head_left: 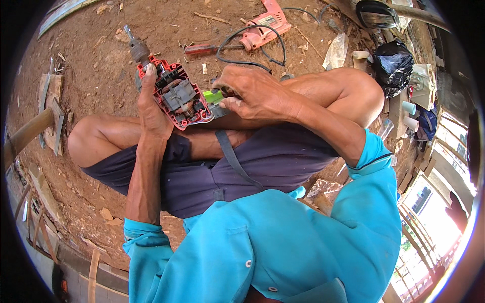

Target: The person sits on the ground and repairs a disassembled red power drill. They manipulate internal components and wires with their hands, then reattach the pink outer casing to complete the assembly.

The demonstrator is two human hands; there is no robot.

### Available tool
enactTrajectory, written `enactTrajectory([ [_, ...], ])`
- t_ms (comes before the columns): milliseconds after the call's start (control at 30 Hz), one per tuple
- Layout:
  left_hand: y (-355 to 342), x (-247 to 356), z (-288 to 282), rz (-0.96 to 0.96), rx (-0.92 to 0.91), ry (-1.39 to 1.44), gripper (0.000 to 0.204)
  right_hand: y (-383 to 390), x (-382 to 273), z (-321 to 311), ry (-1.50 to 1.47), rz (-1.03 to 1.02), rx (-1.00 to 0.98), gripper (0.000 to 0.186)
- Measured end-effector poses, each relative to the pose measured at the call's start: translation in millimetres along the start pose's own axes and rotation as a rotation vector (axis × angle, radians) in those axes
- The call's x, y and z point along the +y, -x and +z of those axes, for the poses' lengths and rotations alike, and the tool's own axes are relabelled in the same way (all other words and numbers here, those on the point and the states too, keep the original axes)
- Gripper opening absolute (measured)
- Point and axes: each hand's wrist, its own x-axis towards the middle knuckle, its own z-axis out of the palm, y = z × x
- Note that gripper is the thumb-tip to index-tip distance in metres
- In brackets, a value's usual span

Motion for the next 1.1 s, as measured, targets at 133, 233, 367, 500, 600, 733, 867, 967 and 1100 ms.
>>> enactTrajectory([
  [133,4.5,3.4,7.2,-0.019,0.038,0.024,0.051,5.6,-12.3,-12.3,-0.002,-0.055,-0.038,0.035],
  [233,6.8,5.1,8.9,-0.035,0.026,0.007,0.051,22.6,-26.9,-15.1,0.105,-0.19,-0.032,0.03],
  [367,6.6,6.2,1.9,-0.105,-0.021,0.013,0.052,43.3,-40.3,-16.3,0.412,-0.411,-0.034,0.027],
  [500,2.7,-2.5,-6.6,-0.033,0.04,0.045,0.05,61.8,-49.5,0.8,0.527,-0.494,0.037,0.024],
  [600,1.2,-2.7,-10.8,-0.033,0.0,0.029,0.05,60.7,-46.8,8.5,0.532,-0.51,0.096,0.023],
  [733,1.1,-1.1,-5.1,-0.053,-0.008,0.034,0.053,59.1,-41.8,13.3,0.49,-0.561,0.099,0.02],
  [867,2.7,-1.4,-7.0,-0.059,0.011,0.006,0.057,59.3,-39.6,15.9,0.469,-0.597,0.083,0.02],
  [967,1.5,-2.6,-5.0,-0.047,0.042,-0.018,0.06,60.1,-39.1,18.5,0.466,-0.608,0.075,0.02],
  [1100,-0.2,-4.9,-8.0,-0.037,0.051,-0.033,0.063,59.4,-40.4,22.0,0.481,-0.611,0.059,0.02],
])
